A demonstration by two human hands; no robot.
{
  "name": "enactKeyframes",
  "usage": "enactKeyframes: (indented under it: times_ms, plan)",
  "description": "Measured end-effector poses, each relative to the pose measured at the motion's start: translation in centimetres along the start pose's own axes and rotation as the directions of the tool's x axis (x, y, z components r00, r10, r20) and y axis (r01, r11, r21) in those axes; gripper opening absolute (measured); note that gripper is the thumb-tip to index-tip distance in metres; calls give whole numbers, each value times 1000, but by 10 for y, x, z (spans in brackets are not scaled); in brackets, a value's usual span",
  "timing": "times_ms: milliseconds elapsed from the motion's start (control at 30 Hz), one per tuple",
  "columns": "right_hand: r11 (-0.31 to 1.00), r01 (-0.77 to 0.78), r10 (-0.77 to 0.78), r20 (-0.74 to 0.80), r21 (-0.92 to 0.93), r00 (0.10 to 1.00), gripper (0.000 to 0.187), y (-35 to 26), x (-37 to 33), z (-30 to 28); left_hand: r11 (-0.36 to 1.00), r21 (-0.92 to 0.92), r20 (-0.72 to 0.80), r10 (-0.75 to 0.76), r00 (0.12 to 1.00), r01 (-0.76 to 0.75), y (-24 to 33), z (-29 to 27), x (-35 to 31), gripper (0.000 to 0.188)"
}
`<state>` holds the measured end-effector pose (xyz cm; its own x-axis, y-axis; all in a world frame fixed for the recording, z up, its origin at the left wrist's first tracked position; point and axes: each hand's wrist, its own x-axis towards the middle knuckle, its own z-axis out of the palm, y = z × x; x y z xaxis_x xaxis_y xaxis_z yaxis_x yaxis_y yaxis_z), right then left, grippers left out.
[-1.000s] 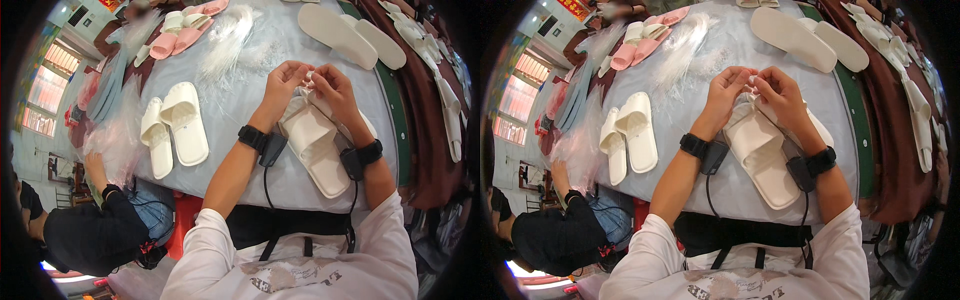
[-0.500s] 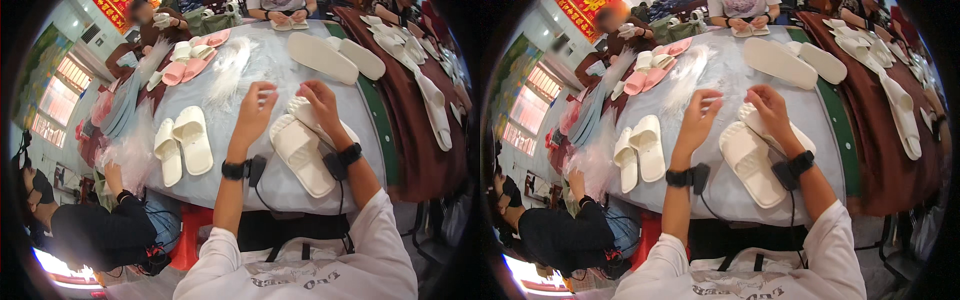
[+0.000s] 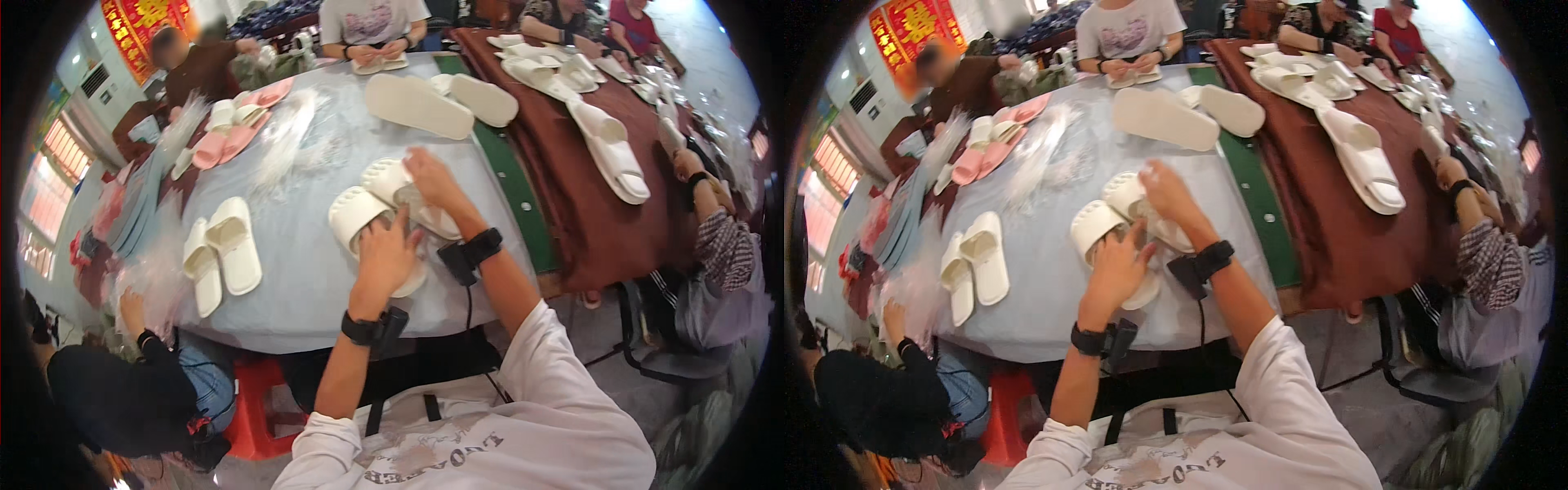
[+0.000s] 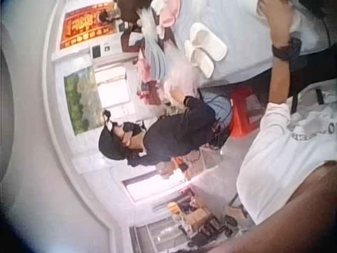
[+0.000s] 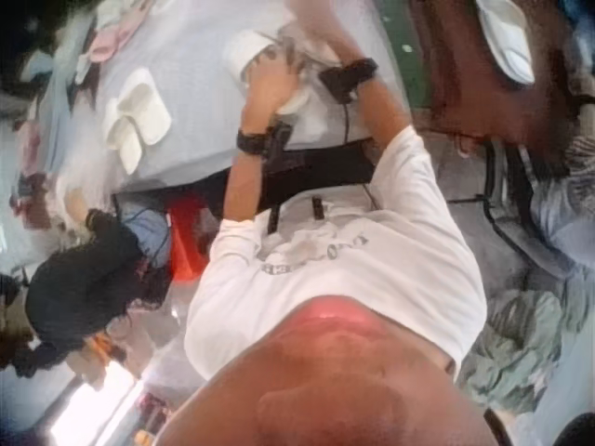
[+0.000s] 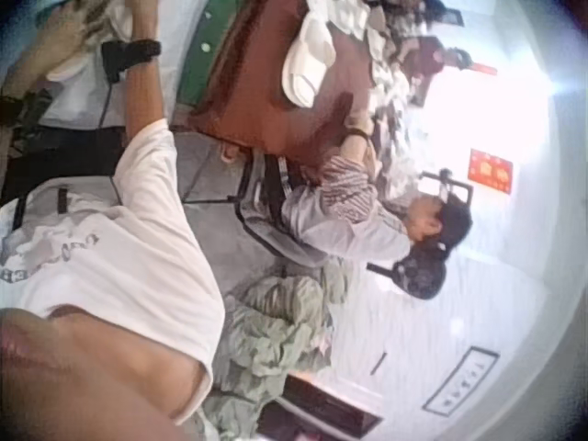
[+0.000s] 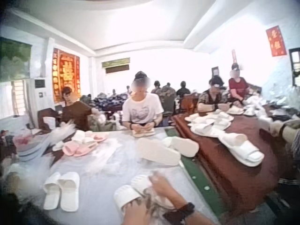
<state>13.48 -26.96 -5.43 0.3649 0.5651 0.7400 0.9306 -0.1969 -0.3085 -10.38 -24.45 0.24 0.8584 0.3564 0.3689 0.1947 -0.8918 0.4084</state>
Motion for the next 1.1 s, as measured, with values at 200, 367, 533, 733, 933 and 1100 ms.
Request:
enactKeyframes:
  times_ms: [200,367,533,733,933,1100]
  plan:
    - [787,-481,323,406,387,855,44,-87,-15,-66,996,90,-6,-17,1000,17,-51,-1,-10,54]
    - [848,-434,213,553,305,805,40,-89,-23,-141,979,-129,170,-132,977,155,-36,-74,-33,50]
    - [942,-335,319,362,-20,876,38,-67,24,-247,966,-128,-151,-242,958,224,-46,-144,-66,42]
    - [561,-301,205,-223,-771,953,50,91,10,-315,951,78,-265,-268,926,298,-155,-175,-59,51]
    - [413,-416,320,-298,-811,899,51,69,13,-280,872,189,-227,-408,884,451,-250,-184,-68,59]
    - [681,-380,242,-296,-626,924,48,164,2,-307,920,138,-56,-363,930,368,-258,-184,-61,54]
